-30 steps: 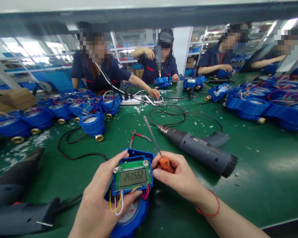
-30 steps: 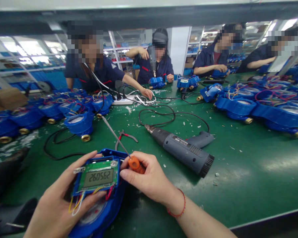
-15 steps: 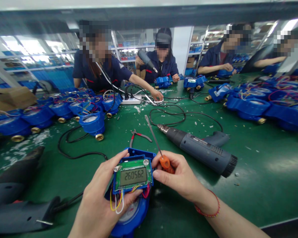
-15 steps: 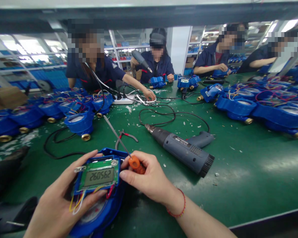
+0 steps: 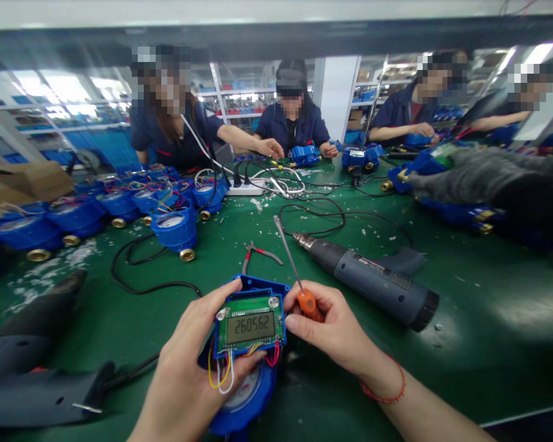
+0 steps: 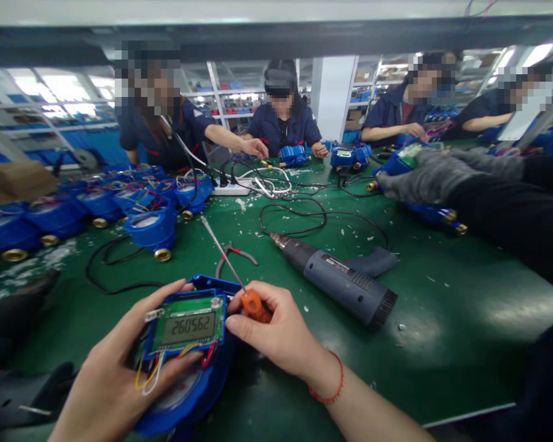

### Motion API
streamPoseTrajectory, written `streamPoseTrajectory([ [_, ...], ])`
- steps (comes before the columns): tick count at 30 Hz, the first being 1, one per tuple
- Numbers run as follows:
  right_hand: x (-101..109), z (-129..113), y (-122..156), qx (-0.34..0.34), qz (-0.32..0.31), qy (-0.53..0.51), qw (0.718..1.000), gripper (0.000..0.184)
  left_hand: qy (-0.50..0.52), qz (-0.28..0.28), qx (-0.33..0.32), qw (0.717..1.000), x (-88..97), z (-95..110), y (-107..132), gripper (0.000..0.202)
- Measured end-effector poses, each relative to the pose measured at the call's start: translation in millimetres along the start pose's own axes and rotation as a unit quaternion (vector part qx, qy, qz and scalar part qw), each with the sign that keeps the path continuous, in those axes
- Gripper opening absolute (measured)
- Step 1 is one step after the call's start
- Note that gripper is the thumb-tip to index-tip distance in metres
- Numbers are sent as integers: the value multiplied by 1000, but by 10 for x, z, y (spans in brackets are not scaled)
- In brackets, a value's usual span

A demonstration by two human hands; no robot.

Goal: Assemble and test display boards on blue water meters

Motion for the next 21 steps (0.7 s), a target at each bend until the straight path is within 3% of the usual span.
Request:
streamPoseTrajectory([
  [5, -7, -22, -9, -3, -4, -3, 1000, 23, 56, 43, 27, 997, -32, -10, 32, 58],
  [11, -24, -30, 16, -9, -13, -9, 1000, 21, 115, 47, 36, 992, -53, -47, 68, 57],
  [21, -33, -8, -11, -5, -15, -21, 1000, 20, 32, 52, -40, 997, 26, 6, 79, 64],
])
Point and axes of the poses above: each hand's wrist, its own y-axis away from the middle knuckle, its own x-axis out of the back of the hand, z = x × y, the point moved 5 cm from there along -y, towards the middle knuckle, and after that the axes turned 9 degrees about -z, right-handed, at the moved point
